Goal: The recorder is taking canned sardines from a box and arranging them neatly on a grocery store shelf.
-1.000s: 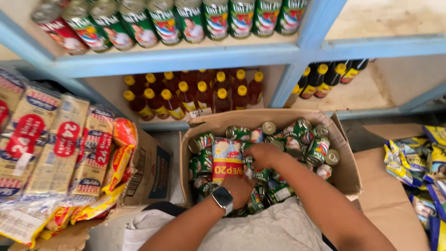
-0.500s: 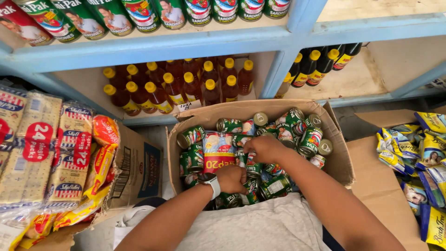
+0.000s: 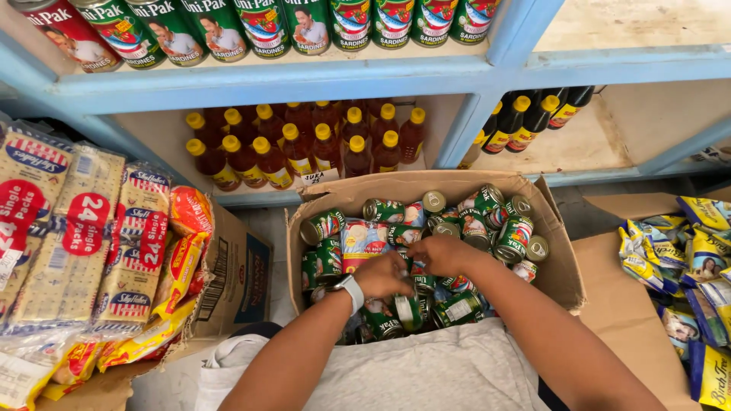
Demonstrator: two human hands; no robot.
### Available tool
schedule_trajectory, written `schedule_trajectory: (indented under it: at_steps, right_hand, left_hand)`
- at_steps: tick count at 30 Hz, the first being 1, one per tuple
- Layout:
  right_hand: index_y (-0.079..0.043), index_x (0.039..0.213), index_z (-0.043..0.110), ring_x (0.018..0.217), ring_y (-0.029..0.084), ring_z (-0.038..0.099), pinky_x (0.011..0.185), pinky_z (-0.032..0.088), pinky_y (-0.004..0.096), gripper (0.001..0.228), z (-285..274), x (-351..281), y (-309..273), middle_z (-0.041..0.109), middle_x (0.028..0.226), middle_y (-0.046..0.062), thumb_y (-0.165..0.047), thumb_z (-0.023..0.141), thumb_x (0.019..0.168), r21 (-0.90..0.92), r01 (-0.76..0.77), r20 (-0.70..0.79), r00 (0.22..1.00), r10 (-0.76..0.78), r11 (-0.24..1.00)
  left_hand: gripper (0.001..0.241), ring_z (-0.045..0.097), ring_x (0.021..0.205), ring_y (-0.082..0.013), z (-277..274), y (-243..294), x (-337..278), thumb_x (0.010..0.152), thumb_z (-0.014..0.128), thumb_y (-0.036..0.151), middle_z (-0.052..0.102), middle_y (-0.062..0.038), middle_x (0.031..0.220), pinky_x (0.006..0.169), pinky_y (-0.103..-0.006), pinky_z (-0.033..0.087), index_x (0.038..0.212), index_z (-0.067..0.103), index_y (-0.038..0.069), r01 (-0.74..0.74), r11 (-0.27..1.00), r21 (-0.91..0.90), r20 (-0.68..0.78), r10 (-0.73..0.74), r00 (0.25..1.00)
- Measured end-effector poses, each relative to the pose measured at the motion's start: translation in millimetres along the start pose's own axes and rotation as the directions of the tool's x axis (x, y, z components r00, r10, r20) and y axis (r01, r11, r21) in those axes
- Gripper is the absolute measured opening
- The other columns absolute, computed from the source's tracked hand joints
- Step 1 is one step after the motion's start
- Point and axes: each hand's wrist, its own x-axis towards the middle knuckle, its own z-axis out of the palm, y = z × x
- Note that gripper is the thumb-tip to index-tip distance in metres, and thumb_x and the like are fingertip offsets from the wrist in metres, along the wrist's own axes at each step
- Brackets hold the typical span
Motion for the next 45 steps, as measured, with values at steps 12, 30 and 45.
schedule_trajectory:
  at_steps: [12,30,45]
  right_hand:
    - [-0.009,0.133,0.066,0.093,0.020,0.074,0.085,0.056,0.034,0.056,31.5,21.0,-16.6,0.080,0.099,0.006,-0.031,0.076,0.082,0.165,-0.021,0.044,0.999,0.014,0.986]
    - [-0.009,0.135,0.059,0.079,0.018,0.075,0.058,0.055,0.029,0.049,50.7,38.6,0.1,0.075,0.103,0.007,-0.008,0.074,0.087,0.857,-0.343,0.160,0.887,0.434,0.385]
    - [-0.031,0.149,0.037,0.115,0.025,0.064,0.078,0.059,0.052,0.062,-1.5,17.1,-39.3,0.058,0.138,0.001,-0.026,0.060,0.092,0.943,-0.324,0.275,0.890,0.364,0.077]
  left_hand:
    - [0.060,0.070,0.100,-0.0330,-24.5,-27.1,9.6,0.071,0.089,0.040,0.073,-0.018,0.107,0.089,-0.0417,0.055,0.112,0.074,-0.001,0.248,0.935,0.253,-0.180,-0.206,0.962]
    - [0.056,0.070,0.085,-0.0237,-6.1,-64.3,37.3,0.073,0.087,0.006,0.067,-0.010,0.099,0.063,-0.0389,0.061,0.116,0.052,0.001,0.195,0.845,-0.498,-0.187,-0.324,0.927]
    - [0.066,0.066,0.088,-0.0205,-28.2,-4.9,18.5,0.081,0.079,0.024,0.068,-0.012,0.106,0.071,-0.0372,0.056,0.132,0.040,0.009,0.184,0.736,-0.651,-0.170,-0.378,0.910]
